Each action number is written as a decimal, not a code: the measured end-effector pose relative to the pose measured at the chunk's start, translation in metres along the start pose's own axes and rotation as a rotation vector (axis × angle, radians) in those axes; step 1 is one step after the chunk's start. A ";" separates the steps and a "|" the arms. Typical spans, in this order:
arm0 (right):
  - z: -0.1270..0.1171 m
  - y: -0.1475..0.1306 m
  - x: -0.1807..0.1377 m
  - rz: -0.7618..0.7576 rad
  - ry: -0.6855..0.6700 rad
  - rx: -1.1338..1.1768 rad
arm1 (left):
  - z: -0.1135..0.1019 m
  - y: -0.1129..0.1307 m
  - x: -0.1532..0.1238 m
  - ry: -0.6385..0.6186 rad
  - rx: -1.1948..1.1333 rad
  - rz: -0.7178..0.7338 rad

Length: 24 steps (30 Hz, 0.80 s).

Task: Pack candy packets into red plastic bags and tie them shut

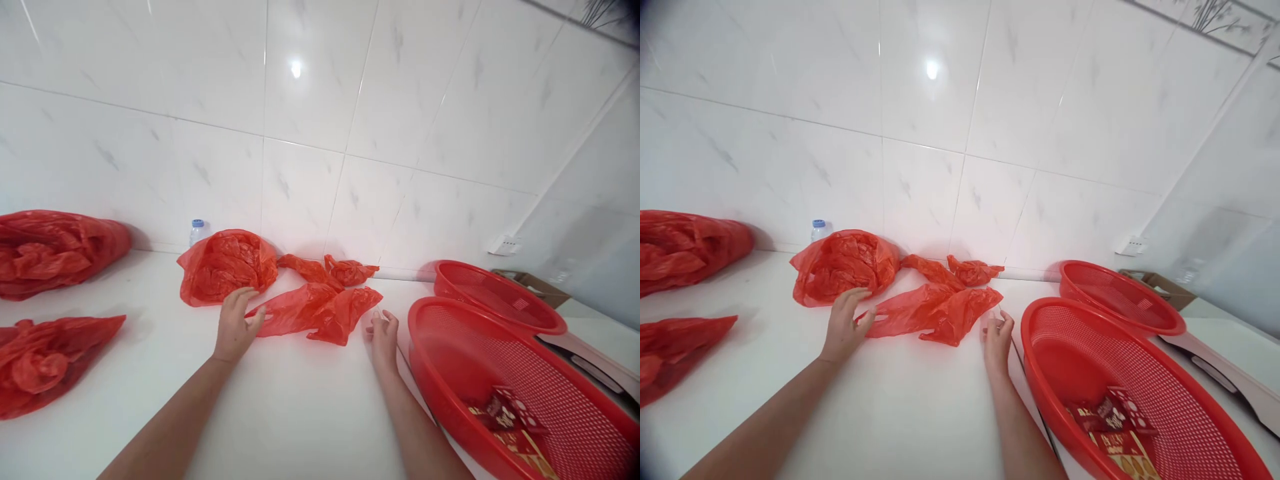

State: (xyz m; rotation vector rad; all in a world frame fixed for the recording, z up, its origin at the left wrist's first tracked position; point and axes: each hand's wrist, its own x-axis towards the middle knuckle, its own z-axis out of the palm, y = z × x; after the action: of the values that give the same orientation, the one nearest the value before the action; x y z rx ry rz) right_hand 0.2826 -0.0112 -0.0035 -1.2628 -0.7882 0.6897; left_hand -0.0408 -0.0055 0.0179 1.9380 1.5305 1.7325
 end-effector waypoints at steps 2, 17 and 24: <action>0.007 -0.003 -0.015 -0.067 -0.019 -0.075 | 0.005 0.010 -0.005 -0.105 0.125 0.210; 0.016 -0.002 -0.021 -0.087 -0.213 -0.238 | 0.009 0.002 -0.015 -0.176 0.208 -0.165; -0.010 -0.008 -0.004 -0.110 -0.103 -0.201 | 0.001 0.001 -0.011 -0.073 0.132 -0.118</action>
State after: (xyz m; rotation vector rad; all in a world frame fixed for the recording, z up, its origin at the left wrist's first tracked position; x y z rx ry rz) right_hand 0.2893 -0.0212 0.0023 -1.3613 -1.0238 0.6010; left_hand -0.0375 -0.0129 0.0106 1.9030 1.7347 1.5335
